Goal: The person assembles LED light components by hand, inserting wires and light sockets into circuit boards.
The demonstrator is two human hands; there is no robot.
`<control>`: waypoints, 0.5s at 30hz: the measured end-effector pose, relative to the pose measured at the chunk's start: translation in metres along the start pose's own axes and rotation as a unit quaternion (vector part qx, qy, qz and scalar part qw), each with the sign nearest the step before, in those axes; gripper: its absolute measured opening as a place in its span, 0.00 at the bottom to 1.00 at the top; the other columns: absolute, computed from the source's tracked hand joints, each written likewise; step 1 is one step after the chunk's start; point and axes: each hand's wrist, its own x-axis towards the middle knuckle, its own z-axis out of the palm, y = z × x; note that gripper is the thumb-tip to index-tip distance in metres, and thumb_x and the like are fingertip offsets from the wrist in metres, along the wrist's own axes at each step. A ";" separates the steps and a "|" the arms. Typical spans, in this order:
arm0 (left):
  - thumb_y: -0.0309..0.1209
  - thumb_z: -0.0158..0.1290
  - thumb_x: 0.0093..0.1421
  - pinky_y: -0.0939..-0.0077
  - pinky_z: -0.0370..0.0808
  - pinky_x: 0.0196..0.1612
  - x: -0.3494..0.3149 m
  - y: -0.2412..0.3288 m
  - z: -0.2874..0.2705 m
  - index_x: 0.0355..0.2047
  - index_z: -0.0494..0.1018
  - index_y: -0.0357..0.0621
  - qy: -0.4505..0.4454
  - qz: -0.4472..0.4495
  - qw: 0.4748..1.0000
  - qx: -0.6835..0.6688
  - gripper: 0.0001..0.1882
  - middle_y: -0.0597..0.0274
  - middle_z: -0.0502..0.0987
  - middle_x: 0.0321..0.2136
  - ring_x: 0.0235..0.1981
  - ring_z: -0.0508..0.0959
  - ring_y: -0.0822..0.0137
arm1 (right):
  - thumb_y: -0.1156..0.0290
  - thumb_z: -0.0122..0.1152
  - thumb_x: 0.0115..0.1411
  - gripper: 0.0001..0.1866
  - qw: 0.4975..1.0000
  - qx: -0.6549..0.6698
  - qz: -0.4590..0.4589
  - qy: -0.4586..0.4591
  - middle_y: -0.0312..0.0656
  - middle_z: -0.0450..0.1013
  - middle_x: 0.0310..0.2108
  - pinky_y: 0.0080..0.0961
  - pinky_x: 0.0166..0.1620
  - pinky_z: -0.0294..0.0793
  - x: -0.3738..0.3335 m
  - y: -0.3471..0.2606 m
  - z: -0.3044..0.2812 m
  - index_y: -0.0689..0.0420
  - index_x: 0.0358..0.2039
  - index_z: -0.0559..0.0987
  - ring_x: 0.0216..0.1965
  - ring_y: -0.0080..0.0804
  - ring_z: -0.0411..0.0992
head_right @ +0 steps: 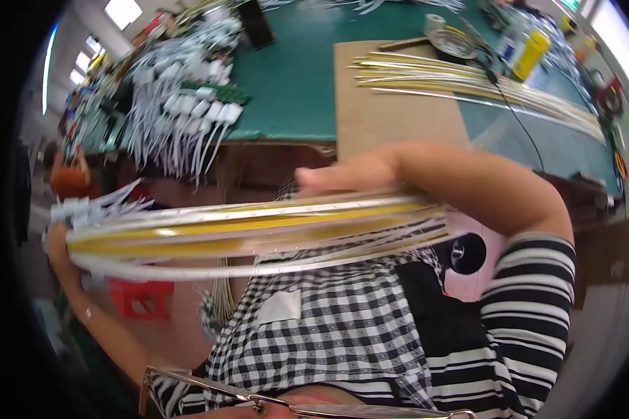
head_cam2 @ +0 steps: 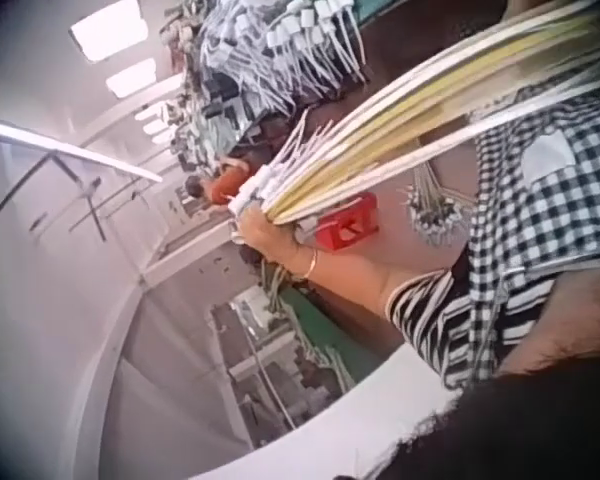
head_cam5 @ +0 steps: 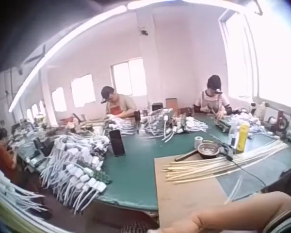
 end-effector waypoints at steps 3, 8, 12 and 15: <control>0.25 0.50 0.51 0.63 0.68 0.44 0.047 0.042 -0.003 0.35 0.68 0.39 0.216 0.140 0.965 0.053 0.10 0.48 0.72 0.33 0.39 0.72 0.49 | 0.30 0.41 0.49 0.55 0.995 -0.030 -0.094 0.031 0.50 0.43 0.63 0.32 0.62 0.43 0.009 -0.020 0.020 0.65 0.61 0.42 0.63 0.38 0.45; 0.20 0.47 0.46 0.67 0.68 0.43 0.059 0.044 0.005 0.36 0.67 0.39 0.146 0.099 0.984 -0.013 0.14 0.50 0.72 0.35 0.39 0.71 0.49 | 0.54 0.71 0.40 0.64 0.925 -0.366 -0.018 0.101 0.56 0.40 0.62 0.29 0.62 0.46 0.047 -0.008 0.055 0.60 0.62 0.32 0.62 0.43 0.46; 0.16 0.49 0.42 0.66 0.67 0.45 0.075 0.032 0.021 0.37 0.68 0.39 0.188 0.097 0.977 -0.029 0.18 0.51 0.72 0.36 0.41 0.71 0.50 | 0.61 0.63 0.47 0.46 0.931 -0.254 0.098 0.242 0.58 0.68 0.44 0.34 0.48 0.66 0.073 0.006 0.057 0.52 0.61 0.46 0.44 0.48 0.69; 0.16 0.52 0.41 0.67 0.68 0.46 0.081 0.061 0.026 0.38 0.69 0.39 0.190 0.101 0.975 -0.059 0.20 0.51 0.73 0.36 0.41 0.72 0.51 | 0.68 0.60 0.48 0.29 0.890 -0.305 0.114 0.319 0.53 0.71 0.34 0.36 0.42 0.68 0.047 0.009 0.057 0.56 0.50 0.62 0.38 0.46 0.71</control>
